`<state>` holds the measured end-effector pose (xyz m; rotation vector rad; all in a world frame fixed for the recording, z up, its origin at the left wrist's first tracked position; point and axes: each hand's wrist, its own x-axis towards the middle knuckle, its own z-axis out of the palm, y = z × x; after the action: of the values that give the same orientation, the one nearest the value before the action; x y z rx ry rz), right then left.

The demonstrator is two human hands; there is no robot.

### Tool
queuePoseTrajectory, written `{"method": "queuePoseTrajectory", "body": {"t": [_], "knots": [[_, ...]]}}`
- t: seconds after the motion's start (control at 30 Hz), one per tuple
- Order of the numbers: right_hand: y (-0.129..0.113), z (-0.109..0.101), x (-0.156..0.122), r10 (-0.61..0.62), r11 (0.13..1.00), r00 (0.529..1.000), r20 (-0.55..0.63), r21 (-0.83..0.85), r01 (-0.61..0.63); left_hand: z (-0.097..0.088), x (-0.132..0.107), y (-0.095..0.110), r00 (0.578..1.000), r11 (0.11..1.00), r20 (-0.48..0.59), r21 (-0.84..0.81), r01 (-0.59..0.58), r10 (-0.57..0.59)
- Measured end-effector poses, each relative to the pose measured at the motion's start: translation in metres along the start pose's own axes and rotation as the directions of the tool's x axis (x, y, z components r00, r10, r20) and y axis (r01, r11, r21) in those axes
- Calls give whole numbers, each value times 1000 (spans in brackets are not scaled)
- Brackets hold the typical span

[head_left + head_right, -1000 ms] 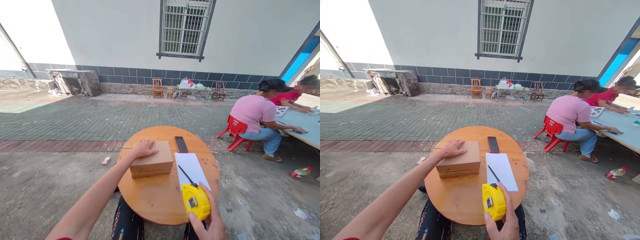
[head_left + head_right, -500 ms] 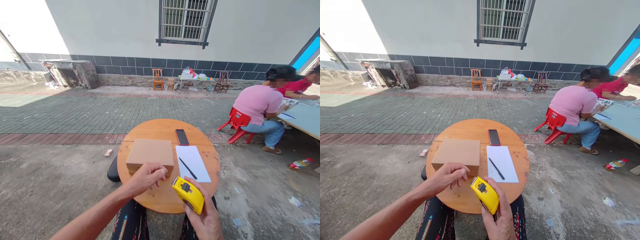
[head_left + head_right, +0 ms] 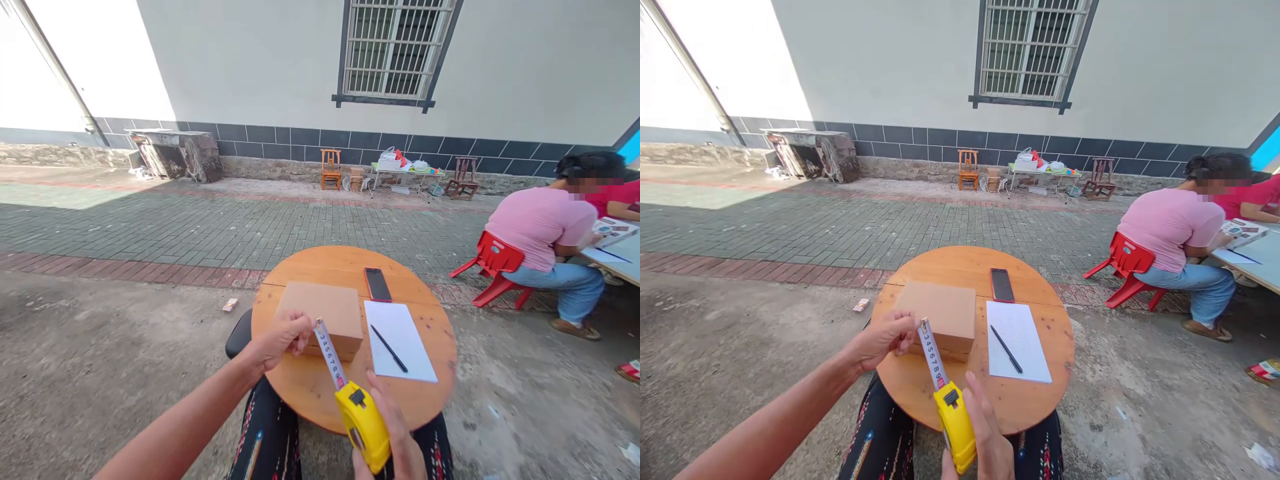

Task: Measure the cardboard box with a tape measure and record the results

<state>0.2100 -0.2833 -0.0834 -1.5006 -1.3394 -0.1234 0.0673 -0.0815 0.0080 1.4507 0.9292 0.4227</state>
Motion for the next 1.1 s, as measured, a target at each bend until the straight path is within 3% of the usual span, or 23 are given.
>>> {"method": "queuePoseTrajectory", "body": {"t": [0.1,0.2,0.33,0.43,0.7,1.1], "knots": [[-9,13,-9,-43,998,998,48,-43,46,-37,36,14,980,990,-158,87,-108,120],[-21,30,-12,-47,997,995,85,-51,51,-57,76,18,966,968,-196,217,-123,167],[-40,57,-2,10,1000,995,103,-18,-8,-56,117,11,973,923,-159,372,-97,166],[-49,71,10,46,999,997,64,17,-47,-49,135,6,975,887,-133,450,-102,179],[-43,71,22,138,989,989,53,36,-140,-47,147,-9,968,829,-100,542,-139,229],[-40,67,20,105,993,980,170,38,-113,-46,148,-12,972,831,-133,549,-91,195]]}}
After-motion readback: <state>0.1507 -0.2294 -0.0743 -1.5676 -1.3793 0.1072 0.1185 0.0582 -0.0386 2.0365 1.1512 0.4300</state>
